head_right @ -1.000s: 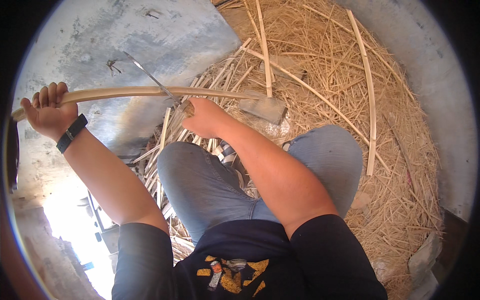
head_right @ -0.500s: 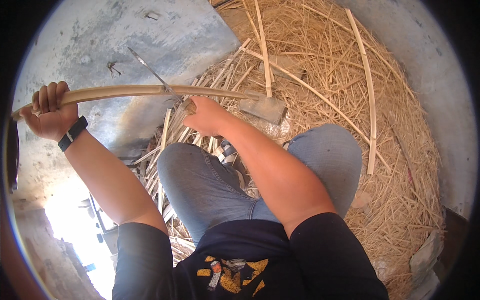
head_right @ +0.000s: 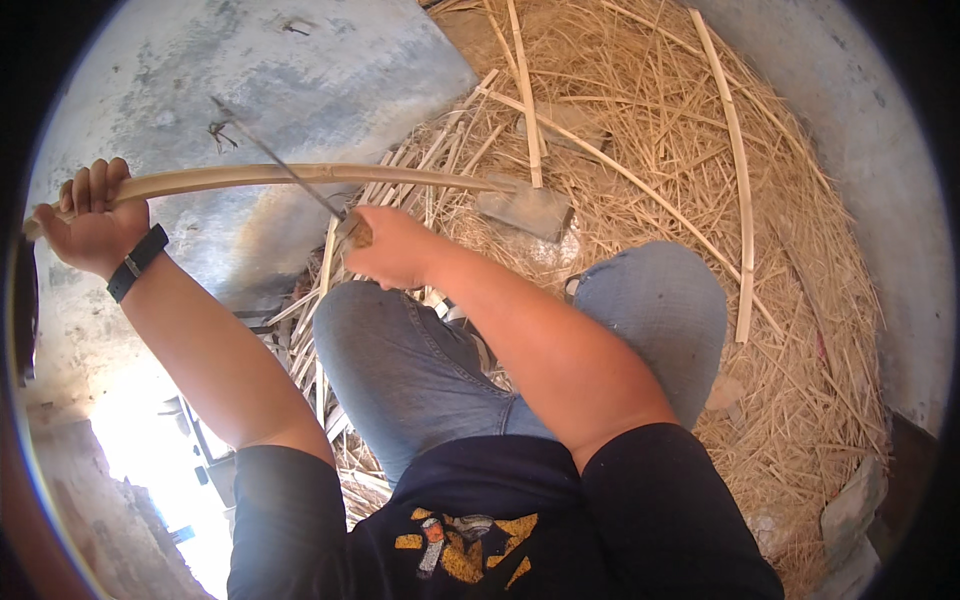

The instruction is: The person sits on a straw-covered floor and uses a machete to split long bamboo poles into thin strips. They repeatedly strike the bamboo against a concrete block to separate the fibers, accumulating a pile of split strips.

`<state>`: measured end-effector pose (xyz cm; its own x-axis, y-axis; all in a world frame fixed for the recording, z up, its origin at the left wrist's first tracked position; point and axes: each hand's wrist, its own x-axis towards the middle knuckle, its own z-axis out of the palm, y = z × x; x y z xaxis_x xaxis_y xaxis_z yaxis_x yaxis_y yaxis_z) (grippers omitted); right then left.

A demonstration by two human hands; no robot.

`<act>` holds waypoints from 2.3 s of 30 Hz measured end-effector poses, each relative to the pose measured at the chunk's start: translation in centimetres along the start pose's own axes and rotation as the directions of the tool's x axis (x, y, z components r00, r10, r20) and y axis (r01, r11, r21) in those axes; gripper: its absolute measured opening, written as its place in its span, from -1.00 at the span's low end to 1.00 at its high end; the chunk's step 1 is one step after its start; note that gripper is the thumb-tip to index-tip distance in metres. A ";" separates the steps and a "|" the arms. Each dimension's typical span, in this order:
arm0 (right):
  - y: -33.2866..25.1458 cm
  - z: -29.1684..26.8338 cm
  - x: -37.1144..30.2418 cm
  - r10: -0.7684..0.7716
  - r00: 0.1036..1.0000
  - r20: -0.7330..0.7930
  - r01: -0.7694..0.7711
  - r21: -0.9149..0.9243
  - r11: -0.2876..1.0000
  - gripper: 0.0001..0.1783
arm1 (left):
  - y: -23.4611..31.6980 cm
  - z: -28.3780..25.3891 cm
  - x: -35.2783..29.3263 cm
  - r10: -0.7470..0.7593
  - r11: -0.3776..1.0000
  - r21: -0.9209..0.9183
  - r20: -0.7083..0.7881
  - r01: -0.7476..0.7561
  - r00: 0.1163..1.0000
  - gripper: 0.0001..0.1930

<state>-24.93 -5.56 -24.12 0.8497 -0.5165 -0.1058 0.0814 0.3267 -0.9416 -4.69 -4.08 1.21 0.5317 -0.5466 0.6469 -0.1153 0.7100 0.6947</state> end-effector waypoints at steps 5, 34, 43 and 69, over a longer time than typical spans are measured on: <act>3.4 -1.0 1.6 -0.150 0.982 -0.112 0.129 -0.181 0.975 -0.71 | -1.5 4.2 -0.5 0.107 0.975 0.215 -0.198 -0.063 0.974 -0.61; 3.2 0.3 1.2 -0.129 0.947 -0.295 0.059 -0.235 0.970 -0.49 | -1.7 5.3 -0.2 0.170 0.960 0.258 -0.235 -0.107 0.957 -0.64; 11.9 -3.9 2.7 0.464 0.727 -0.506 -0.234 0.452 0.861 -0.64 | -2.1 7.6 -1.2 0.111 0.977 0.203 -0.228 -0.064 0.967 -0.61; 6.6 -3.8 2.8 0.405 0.895 -0.188 -0.315 0.376 0.871 -0.83 | -0.6 -1.0 0.5 -0.124 0.958 -0.253 0.053 0.134 0.991 -0.33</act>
<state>-24.01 -7.82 -31.82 0.6951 -0.4789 -0.5362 -0.0013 0.7450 -0.6671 -3.46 -4.35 0.82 0.4969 -0.6534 0.5712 0.1726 0.7194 0.6728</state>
